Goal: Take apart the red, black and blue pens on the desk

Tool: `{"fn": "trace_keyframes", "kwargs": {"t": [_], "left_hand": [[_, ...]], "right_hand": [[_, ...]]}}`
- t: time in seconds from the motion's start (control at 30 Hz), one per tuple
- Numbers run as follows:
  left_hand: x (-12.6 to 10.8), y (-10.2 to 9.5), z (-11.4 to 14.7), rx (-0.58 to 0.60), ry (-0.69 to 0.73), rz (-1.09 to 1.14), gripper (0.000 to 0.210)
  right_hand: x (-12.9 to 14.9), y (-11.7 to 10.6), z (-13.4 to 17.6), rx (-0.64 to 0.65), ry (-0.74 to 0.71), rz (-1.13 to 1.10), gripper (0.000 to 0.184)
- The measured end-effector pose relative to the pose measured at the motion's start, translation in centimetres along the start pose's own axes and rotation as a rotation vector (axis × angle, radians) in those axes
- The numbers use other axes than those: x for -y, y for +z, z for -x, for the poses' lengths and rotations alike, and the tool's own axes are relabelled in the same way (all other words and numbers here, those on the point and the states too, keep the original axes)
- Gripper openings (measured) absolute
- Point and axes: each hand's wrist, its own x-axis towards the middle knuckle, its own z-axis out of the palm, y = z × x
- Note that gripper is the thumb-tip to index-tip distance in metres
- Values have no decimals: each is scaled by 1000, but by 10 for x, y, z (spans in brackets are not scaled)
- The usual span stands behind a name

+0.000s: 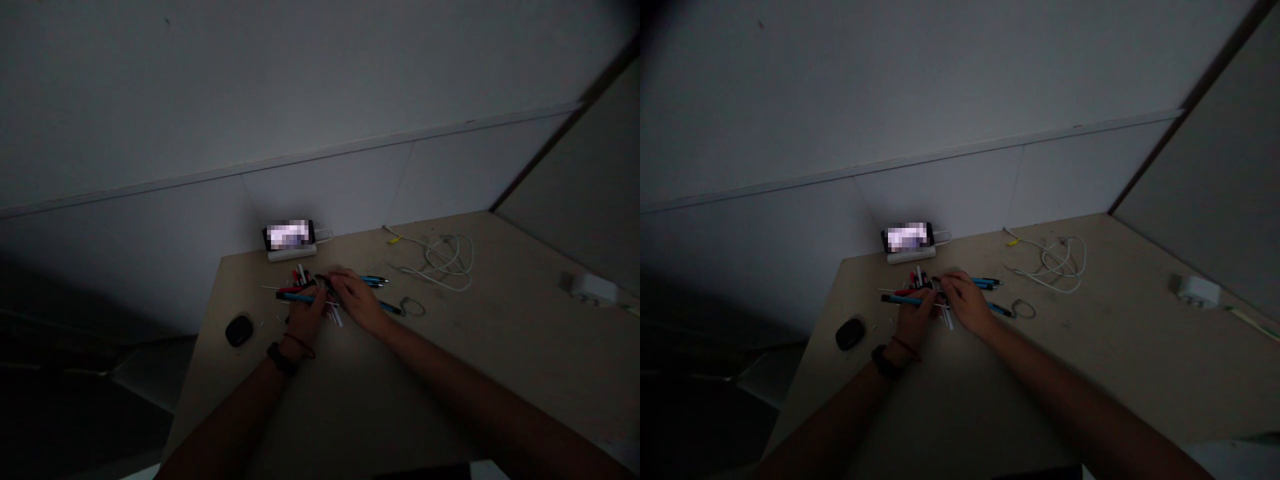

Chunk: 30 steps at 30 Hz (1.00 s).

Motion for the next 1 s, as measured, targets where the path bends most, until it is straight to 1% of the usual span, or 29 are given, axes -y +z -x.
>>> {"fn": "trace_keyframes", "kwargs": {"t": [0.2, 0.43, 0.7, 1.0], "left_hand": [[-1, 0, -1, -8, 12, -4, 39], [-1, -1, -1, 2, 39, -3, 41], [-4, 0, -1, -2, 40, -17, 42], [-1, 0, -2, 4, 23, -17, 43]], "right_hand": [[2, 1, 1, 20, -27, 0, 45], [5, 0, 2, 110, -37, 24, 46], [4, 0, 1, 143, -54, 76, 48], [2, 0, 1, 170, -55, 121, 48]]}}
